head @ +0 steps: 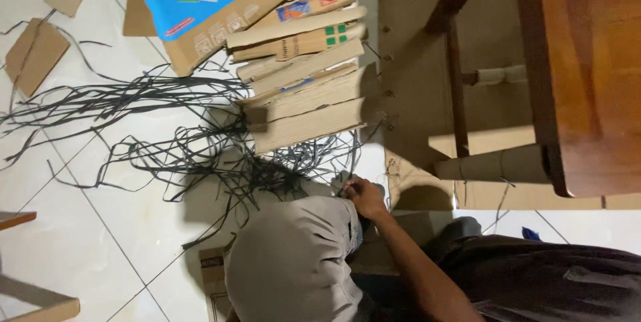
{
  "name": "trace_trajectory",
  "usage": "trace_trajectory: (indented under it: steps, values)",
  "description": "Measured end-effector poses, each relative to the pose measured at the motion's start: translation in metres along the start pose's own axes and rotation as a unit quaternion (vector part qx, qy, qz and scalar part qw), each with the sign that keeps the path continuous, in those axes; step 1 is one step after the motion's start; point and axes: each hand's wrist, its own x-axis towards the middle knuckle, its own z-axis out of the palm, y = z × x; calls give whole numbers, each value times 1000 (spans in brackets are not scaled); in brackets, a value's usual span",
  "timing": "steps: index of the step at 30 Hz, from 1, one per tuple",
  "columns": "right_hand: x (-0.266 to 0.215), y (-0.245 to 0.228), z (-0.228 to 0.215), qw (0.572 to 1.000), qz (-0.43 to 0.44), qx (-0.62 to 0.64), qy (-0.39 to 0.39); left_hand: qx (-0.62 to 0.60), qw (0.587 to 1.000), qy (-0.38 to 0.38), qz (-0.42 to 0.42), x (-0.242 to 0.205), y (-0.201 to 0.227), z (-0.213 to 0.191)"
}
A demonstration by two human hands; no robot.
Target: Wiping a wooden chair with a cloth and tying plastic straps around the legs
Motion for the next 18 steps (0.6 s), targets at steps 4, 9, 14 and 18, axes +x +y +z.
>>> trace_trajectory:
  steps: [4,9,14,18]
  values:
    - [31,10,3,1000,5,-1,20,41,998,38,-13,-10,-8,0]
    - [41,-56,-28,998,-40,5,42,93,992,81,-32,-23,-23,1]
    - [54,-91,-58,991,-121,57,14,143,981,124,-47,-26,-42,-1]
    - [163,-10,-26,976,-203,80,7,137,969,183,-97,-7,14,-10]
